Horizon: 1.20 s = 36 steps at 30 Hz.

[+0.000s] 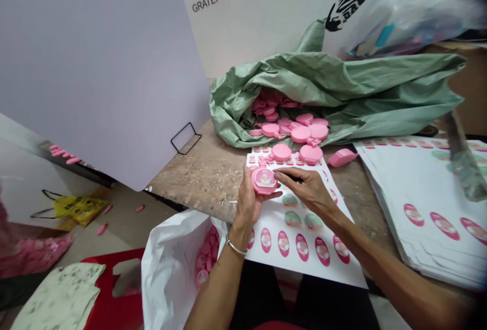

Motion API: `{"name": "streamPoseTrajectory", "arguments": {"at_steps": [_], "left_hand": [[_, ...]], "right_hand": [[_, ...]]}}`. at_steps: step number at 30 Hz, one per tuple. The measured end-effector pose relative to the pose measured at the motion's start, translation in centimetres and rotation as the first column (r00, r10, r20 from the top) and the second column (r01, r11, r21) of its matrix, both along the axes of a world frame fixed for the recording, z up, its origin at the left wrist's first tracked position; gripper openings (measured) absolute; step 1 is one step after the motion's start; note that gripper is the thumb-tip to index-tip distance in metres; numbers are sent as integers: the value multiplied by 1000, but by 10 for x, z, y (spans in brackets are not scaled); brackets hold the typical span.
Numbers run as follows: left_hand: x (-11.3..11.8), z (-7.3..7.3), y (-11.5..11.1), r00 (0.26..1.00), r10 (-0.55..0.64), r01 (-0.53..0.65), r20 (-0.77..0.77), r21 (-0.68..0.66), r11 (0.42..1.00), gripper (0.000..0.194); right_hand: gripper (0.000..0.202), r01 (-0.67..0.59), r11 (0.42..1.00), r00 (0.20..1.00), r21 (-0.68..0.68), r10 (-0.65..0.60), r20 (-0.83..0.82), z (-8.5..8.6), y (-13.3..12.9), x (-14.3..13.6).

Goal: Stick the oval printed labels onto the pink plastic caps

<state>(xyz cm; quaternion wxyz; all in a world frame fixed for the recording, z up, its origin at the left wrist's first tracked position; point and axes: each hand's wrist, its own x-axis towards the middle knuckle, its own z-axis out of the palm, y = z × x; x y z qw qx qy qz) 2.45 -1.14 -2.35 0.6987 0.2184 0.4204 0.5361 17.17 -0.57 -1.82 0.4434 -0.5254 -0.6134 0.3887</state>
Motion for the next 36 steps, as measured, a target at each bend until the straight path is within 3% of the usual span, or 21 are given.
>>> {"name": "streamPoseTrajectory", "arguments": {"at_steps": [18, 33, 36], "left_hand": [[0, 7, -1, 999, 20, -18, 34, -55, 998, 58], [1, 11, -2, 999, 4, -3, 40, -23, 1000, 58], [0, 11, -4, 999, -29, 27, 44, 45, 999, 53]], "right_hand": [[27, 41, 993, 999, 110, -42, 9, 1, -3, -4], [21, 61, 985, 995, 162, -72, 66, 0, -3, -6], [21, 57, 976, 988, 209, -86, 131, 1, -2, -5]]}}
